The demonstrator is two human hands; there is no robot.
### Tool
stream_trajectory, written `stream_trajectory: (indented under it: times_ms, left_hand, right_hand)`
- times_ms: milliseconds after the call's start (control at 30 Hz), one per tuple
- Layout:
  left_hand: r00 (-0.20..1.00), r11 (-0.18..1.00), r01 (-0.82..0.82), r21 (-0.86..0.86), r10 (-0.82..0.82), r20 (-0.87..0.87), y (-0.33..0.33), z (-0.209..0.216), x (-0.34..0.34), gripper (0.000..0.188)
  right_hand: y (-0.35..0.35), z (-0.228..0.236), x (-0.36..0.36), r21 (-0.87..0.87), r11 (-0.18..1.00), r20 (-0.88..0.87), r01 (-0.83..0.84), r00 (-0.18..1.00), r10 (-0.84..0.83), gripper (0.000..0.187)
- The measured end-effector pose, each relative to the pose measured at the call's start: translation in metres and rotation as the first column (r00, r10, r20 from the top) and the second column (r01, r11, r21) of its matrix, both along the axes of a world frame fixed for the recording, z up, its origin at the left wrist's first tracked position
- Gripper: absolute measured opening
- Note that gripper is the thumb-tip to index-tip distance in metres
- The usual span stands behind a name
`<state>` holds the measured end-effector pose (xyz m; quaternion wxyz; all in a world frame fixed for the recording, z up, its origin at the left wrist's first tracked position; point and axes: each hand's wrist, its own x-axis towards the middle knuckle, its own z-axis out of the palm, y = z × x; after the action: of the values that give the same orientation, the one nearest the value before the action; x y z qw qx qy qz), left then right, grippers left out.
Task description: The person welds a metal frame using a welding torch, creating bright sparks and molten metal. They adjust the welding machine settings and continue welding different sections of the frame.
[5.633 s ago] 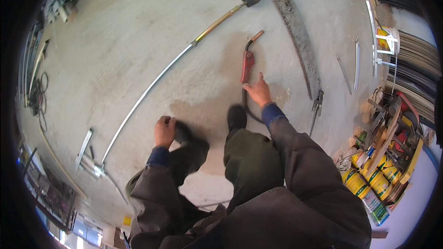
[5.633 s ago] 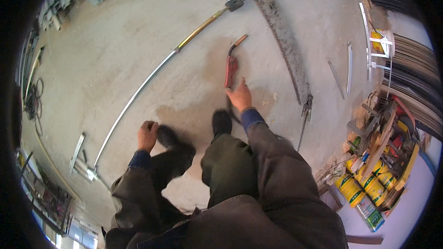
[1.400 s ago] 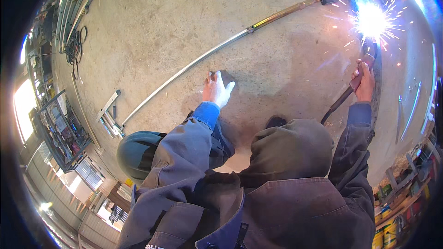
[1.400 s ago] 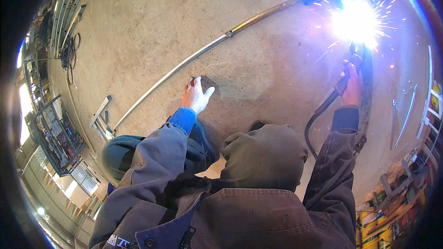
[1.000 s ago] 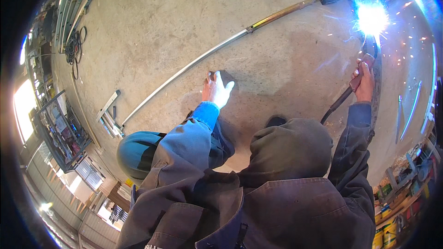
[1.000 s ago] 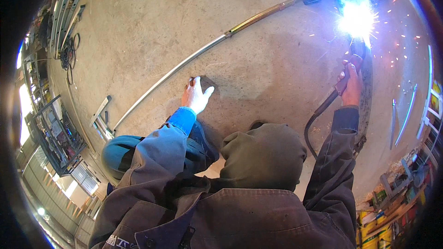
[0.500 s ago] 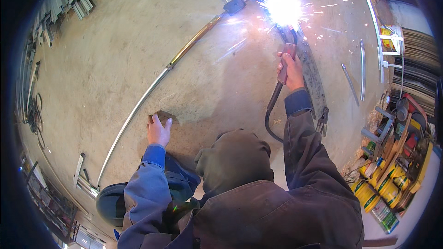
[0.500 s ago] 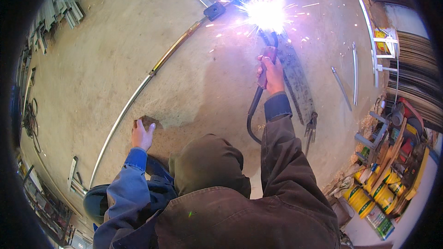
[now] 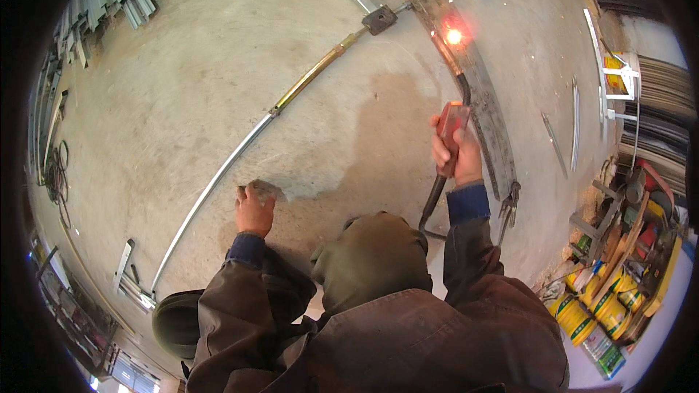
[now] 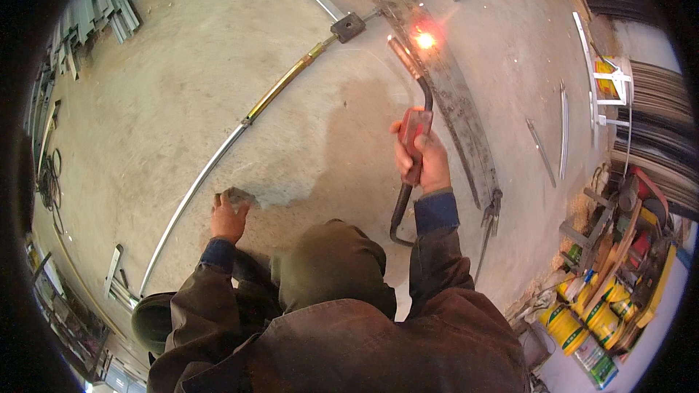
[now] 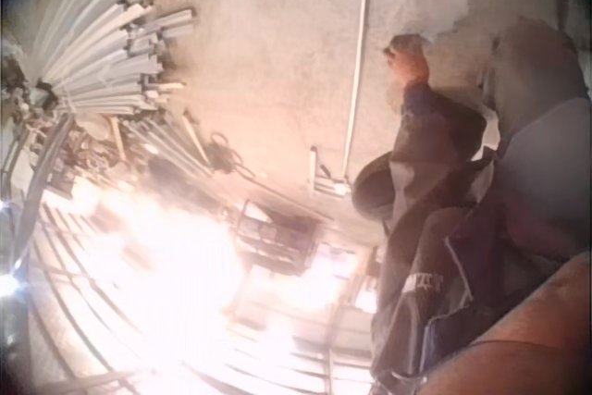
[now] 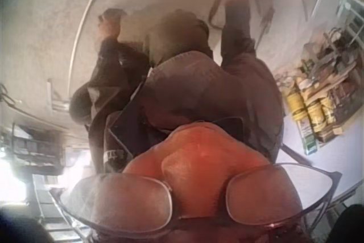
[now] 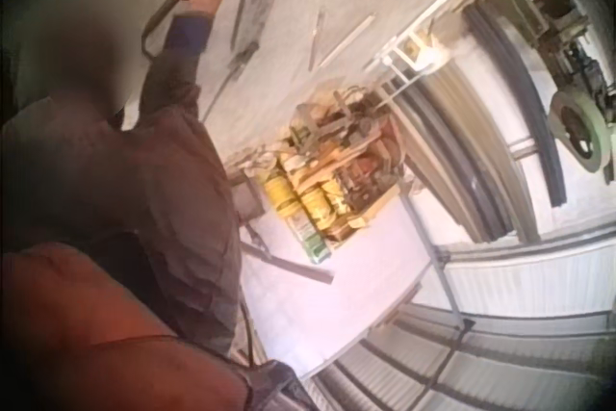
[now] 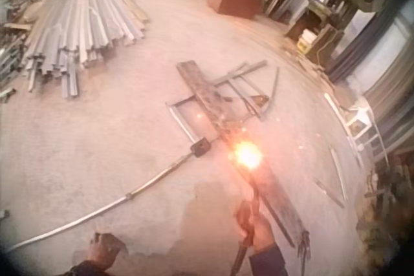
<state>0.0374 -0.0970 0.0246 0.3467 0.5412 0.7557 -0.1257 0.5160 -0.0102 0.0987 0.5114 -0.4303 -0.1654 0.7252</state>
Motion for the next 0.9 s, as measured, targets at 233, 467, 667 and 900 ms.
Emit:
stream_trajectory:
  times_ms: [233,467,667,900]
  left_hand:
    - [1.000,0.999,-0.013,0.036,0.014,-0.028,-0.004,-0.005,-0.002,0.071]
    - [0.998,0.994,-0.064,0.087,0.062,0.022,0.010,0.008,0.010,0.056]
    - [0.994,0.904,-0.086,0.418,0.105,-0.023,0.015,0.002,-0.029,0.043]
    - [0.989,0.812,-0.012,0.584,0.097,-0.115,0.038,-0.007,-0.062,0.043]
  right_hand:
    - [-0.013,0.025,-0.045,-0.080,0.995,-0.101,-0.063,0.993,0.055,0.069]
    - [-0.008,0.004,-0.058,-0.082,0.951,-0.065,-0.298,0.954,0.293,0.062]
    - [-0.013,-0.021,-0.102,-0.130,0.932,0.176,-0.339,0.917,0.358,0.042]
    - [-0.034,-0.034,-0.143,-0.209,0.895,0.236,-0.393,0.868,0.436,0.041]
